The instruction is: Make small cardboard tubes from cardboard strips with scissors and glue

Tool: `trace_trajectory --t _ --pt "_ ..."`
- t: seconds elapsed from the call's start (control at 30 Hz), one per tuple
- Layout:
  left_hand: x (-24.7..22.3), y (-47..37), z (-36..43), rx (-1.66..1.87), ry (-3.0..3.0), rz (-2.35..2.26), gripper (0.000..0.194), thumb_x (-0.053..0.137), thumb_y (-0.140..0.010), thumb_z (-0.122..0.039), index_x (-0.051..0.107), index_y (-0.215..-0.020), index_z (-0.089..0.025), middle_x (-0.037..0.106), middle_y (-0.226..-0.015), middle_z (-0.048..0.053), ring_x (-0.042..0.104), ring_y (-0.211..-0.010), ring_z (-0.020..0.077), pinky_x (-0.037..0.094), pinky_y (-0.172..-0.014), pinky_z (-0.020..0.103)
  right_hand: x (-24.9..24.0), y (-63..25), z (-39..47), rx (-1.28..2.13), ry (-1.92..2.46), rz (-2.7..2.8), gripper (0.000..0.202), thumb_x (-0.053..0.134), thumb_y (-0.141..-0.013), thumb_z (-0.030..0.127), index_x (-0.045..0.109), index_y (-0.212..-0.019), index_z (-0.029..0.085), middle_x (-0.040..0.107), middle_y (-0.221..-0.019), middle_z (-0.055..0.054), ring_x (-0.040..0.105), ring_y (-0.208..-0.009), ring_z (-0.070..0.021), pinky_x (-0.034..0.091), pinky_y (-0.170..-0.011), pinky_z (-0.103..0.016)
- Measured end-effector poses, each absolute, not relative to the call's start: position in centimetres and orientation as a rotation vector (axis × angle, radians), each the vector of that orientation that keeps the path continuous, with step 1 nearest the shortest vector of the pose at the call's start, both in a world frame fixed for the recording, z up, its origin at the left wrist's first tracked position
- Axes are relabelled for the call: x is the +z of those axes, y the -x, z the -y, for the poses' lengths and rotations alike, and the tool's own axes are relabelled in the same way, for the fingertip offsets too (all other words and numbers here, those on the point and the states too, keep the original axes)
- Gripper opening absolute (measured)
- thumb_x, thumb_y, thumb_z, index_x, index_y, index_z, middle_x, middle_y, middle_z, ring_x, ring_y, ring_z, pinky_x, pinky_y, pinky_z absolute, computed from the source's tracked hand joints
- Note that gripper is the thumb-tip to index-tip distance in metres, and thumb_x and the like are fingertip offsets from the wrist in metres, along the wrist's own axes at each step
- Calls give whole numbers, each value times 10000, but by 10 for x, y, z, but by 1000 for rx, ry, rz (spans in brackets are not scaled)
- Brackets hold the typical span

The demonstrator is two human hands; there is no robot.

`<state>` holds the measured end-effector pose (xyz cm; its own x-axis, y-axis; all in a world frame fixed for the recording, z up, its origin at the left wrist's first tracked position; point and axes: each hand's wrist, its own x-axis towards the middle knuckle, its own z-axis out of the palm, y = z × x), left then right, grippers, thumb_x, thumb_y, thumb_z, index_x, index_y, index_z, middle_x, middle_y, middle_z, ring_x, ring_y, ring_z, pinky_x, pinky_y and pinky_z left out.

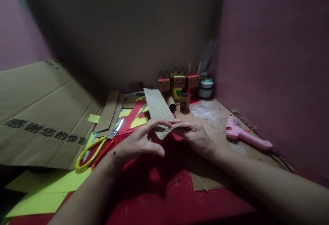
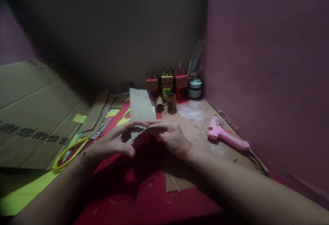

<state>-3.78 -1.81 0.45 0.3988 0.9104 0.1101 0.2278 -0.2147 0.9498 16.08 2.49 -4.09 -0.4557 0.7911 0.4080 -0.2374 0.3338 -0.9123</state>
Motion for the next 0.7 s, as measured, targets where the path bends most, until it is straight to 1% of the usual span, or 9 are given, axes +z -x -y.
trace_trajectory --t 0.07,0.13,0.17,0.27,0.33,0.4,0.57,0.7 --pt "-1 29 17 1006 -1681 -1111 393 809 -624 -211 729 -1002 -288 682 -1205 58 614 -1087 271 500 -885 377 -40 -161 -24 1303 566 1615 96 695 -812 268 777 -852 297 711 -1159 -18 659 -1052 -197 470 -1003 -439" --pt "-8 23 15 1156 -1629 -1207 220 771 -684 -276 758 -902 -261 729 -1062 59 646 -1003 250 510 -859 367 -39 -162 -24 1286 579 1597 98 712 -793 259 778 -857 292 713 -1153 -26 658 -1058 -199 469 -1004 -436" --pt "-11 21 15 1213 -1600 -1226 175 758 -702 -303 767 -869 -250 738 -1006 60 654 -973 242 513 -853 359 -39 -162 -24 1277 572 1583 104 719 -785 256 778 -864 293 714 -1149 -27 657 -1064 -199 469 -1004 -435" --pt "-14 20 14 1259 -1536 -1213 199 764 -706 -326 773 -890 -249 741 -960 52 661 -918 221 519 -826 332 -37 -163 -25 1242 546 1573 169 745 -760 241 772 -916 301 709 -1162 -31 644 -1102 -202 454 -1024 -438" --pt "-12 21 16 1217 -1533 -1199 263 788 -683 -311 764 -940 -265 731 -959 42 659 -876 209 522 -792 323 -36 -164 -25 1214 562 1607 228 749 -755 227 764 -967 308 696 -1194 -39 628 -1139 -213 438 -1041 -452" --pt "-8 21 17 1202 -1573 -1206 295 814 -644 -294 762 -933 -271 715 -951 38 650 -857 204 521 -780 323 -36 -166 -26 1185 583 1654 255 752 -748 221 760 -989 305 680 -1228 -48 613 -1168 -229 429 -1049 -469" --pt "-6 18 18 1318 -1572 -1284 129 807 -607 -280 767 -728 -258 671 -833 29 624 -799 196 534 -737 331 -38 -168 -24 1160 568 1709 247 737 -769 262 750 -1010 315 660 -1261 -42 607 -1181 -226 433 -1056 -480" --pt "-12 17 18 1375 -1512 -1258 43 786 -629 -279 765 -659 -256 666 -805 28 620 -783 193 537 -776 355 -38 -166 -23 1157 555 1708 212 718 -794 263 752 -993 327 663 -1255 -26 615 -1170 -218 461 -1038 -468"
